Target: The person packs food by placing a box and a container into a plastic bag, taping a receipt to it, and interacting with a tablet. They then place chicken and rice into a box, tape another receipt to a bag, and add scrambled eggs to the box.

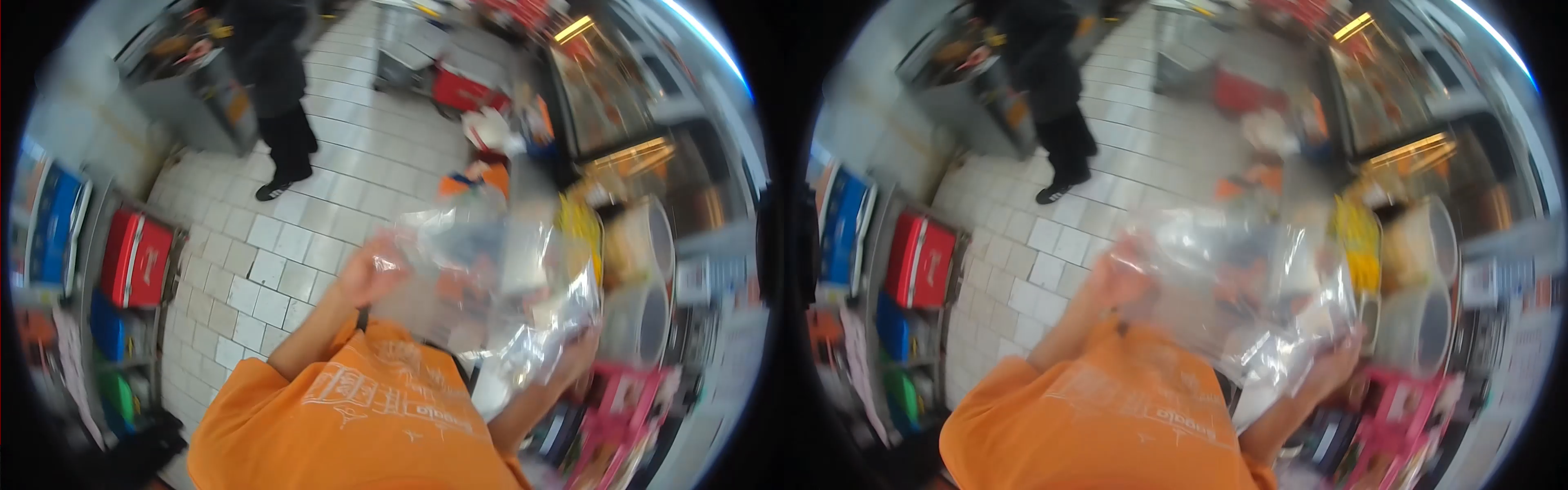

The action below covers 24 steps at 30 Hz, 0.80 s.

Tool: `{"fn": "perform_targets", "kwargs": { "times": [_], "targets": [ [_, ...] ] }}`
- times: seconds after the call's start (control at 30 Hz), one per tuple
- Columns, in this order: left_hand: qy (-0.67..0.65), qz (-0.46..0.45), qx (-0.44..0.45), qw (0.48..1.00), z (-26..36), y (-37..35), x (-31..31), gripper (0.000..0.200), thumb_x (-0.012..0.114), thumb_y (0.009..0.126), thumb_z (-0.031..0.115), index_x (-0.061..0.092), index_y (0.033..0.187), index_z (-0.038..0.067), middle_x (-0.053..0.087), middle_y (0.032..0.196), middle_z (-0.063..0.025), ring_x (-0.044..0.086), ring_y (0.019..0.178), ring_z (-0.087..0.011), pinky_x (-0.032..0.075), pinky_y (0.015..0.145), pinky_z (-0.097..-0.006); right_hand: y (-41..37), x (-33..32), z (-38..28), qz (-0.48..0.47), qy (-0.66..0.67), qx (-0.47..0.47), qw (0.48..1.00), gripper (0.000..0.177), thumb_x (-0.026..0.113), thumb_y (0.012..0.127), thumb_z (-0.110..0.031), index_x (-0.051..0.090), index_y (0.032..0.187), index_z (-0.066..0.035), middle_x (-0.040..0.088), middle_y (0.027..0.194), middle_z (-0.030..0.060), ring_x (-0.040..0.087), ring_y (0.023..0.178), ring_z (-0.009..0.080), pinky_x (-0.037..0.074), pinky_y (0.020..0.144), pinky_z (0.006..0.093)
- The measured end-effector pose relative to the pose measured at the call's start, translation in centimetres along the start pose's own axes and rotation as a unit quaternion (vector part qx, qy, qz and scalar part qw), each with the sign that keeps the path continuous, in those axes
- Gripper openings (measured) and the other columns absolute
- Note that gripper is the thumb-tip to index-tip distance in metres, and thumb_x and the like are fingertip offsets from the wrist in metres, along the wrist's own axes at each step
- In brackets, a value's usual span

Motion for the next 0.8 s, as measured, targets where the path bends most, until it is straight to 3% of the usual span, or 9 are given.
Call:
{"fn": "perform_targets", "kwargs": {
  "times": [0.03,0.07,0.17,0.3,0.4,0.53,0.6,0.7,0.8],
  "targets": [
    [-0.205,-0.045,0.060,0.976,0.1,0.7,0.8,0.074,0.067,0.089,0.047,0.042,0.146,0.007,0.060,0.133,-0.0169,0.057,0.123,-0.0250,0.046,0.093,-0.0383,-1.2,-0.7,1.2,0.082,0.167,0.116,0.976,0.038,0.040,0.101,-0.020,0.061,0.126,0.000,0.058,0.130,0.0216,0.057,0.116,0.0365,0.045,0.097,0.0383],
    [-0.204,-0.049,0.025,0.977,-1.2,1.1,2.0,0.074,0.067,0.089,0.047,0.042,0.146,0.007,0.060,0.133,-0.0169,0.057,0.123,-0.0250,0.046,0.093,-0.0383,-1.3,-1.7,2.7,0.082,0.038,0.045,0.995,0.038,0.042,0.101,-0.022,0.062,0.123,0.002,0.059,0.129,0.0186,0.057,0.116,0.0315,0.043,0.099,0.0365],
    [0.246,-0.125,-0.030,0.961,-4.1,1.5,7.0,0.095,0.064,0.086,0.059,0.026,0.154,0.005,0.051,0.141,-0.0256,0.051,0.131,-0.0333,0.035,0.108,-0.0438,-3.5,-2.6,3.6,0.126,0.162,0.101,0.974,0.035,0.045,0.103,-0.026,0.063,0.119,0.000,0.064,0.115,0.0101,0.062,0.095,0.0196,0.053,0.071,0.0312],
    [0.146,-0.196,-0.062,0.968,-4.6,2.5,8.4,0.078,0.060,0.092,0.052,0.037,0.148,0.003,0.056,0.136,-0.0263,0.054,0.128,-0.0346,0.034,0.109,-0.0470,-5.5,-3.0,6.2,0.128,0.377,0.224,0.890,0.033,0.046,0.104,-0.029,0.060,0.124,-0.005,0.068,0.101,0.0081,0.061,0.074,0.0139,0.049,0.056,0.0285],
    [0.027,-0.101,-0.246,0.964,-5.9,4.2,5.6,0.056,0.056,0.099,0.037,0.048,0.139,0.000,0.064,0.124,-0.0263,0.061,0.119,-0.0341,0.043,0.102,-0.0473,-6.1,-3.1,5.3,0.088,0.374,0.246,0.890,0.031,0.046,0.105,-0.031,0.059,0.119,-0.007,0.067,0.089,0.0074,0.055,0.061,0.0100,0.042,0.048,0.0263],
    [0.321,-0.069,-0.236,0.915,-5.5,10.1,1.7,0.047,0.054,0.101,0.029,0.050,0.137,-0.002,0.071,0.105,-0.0218,0.069,0.103,-0.0308,0.052,0.089,-0.0394,-6.1,-3.4,7.4,0.067,0.246,0.232,0.939,0.039,0.040,0.107,-0.037,0.062,0.103,-0.005,0.061,0.079,-0.0001,0.054,0.064,0.0069,0.041,0.053,0.0228],
    [0.358,-0.098,-0.264,0.890,-7.2,12.6,2.2,0.051,0.055,0.101,0.030,0.046,0.140,-0.002,0.072,0.099,-0.0197,0.071,0.097,-0.0297,0.053,0.086,-0.0361,-5.9,-2.0,10.5,0.079,0.184,0.228,0.953,0.043,0.041,0.106,-0.035,0.058,0.087,0.000,0.058,0.063,0.0074,0.057,0.058,0.0197,0.043,0.053,0.0373],
    [0.847,-0.205,0.012,0.490,-5.6,16.4,4.9,0.085,0.076,0.083,0.019,0.028,0.151,-0.002,0.069,0.110,-0.0195,0.066,0.108,-0.0289,0.049,0.094,-0.0335,-6.1,0.8,11.7,-0.018,0.121,0.206,0.971,0.037,0.049,0.104,-0.034,0.059,0.092,0.000,0.057,0.078,-0.0011,0.053,0.069,0.0114,0.045,0.060,0.0287],
    [0.675,-0.372,0.230,0.595,-8.2,15.3,20.2,0.074,0.078,0.075,0.005,0.046,0.141,0.002,0.067,0.116,-0.0177,0.064,0.110,-0.0305,0.049,0.094,-0.0346,-4.6,5.0,2.9,-0.106,0.252,0.144,0.951,0.028,0.059,0.098,-0.030,0.061,0.095,-0.001,0.061,0.077,0.0020,0.056,0.067,0.0124,0.047,0.061,0.0290]
  ]
}}
Point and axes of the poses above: each hand's wrist, its own y-axis towards the middle knuckle, its own x-axis out of the palm, z = x × y, the point moved 8 cm from there along y, towards the middle knuckle
